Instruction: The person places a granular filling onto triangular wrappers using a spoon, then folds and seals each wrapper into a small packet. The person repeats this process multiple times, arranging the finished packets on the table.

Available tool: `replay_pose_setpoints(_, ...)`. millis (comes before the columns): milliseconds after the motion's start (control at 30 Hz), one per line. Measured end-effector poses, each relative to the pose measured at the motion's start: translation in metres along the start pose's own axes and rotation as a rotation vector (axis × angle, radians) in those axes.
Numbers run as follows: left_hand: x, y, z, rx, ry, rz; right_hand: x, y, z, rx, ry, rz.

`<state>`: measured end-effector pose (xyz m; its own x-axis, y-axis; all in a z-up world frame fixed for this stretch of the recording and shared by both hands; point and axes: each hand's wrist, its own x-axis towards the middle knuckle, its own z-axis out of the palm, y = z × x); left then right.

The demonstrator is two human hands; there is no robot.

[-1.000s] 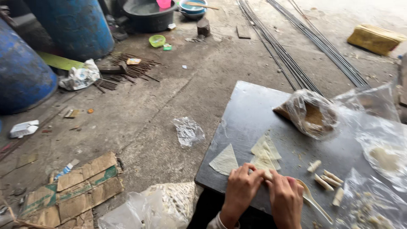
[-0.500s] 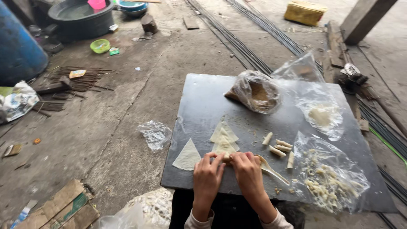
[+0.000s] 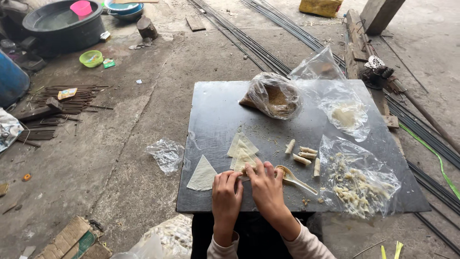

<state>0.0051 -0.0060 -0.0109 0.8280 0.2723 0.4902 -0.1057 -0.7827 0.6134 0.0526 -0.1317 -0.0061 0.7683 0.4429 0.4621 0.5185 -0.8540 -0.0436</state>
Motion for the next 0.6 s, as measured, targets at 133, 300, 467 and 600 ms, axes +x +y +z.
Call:
replay_pose_setpoints(133,-0.001,0.002,-0.001,-0.017,0.003,-0.034,0.019,0.0,-0.001,-0.039,-0.115,0.029)
replay_pose_setpoints(300,-0.005,0.002,-0.004,0.014,-0.016,-0.007,0.036,0.012,0.003,0.109,-0.118,0.182)
replay_pose_setpoints(467,0.0,0.007,-0.006,0.036,-0.032,0.007,0.032,0.054,-0.01,0.269,-0.068,0.539)
replay_pose_setpoints(600,0.002,0.007,-0.007,0.03,-0.05,-0.007,0.021,0.11,-0.024,0.116,-0.005,0.739)
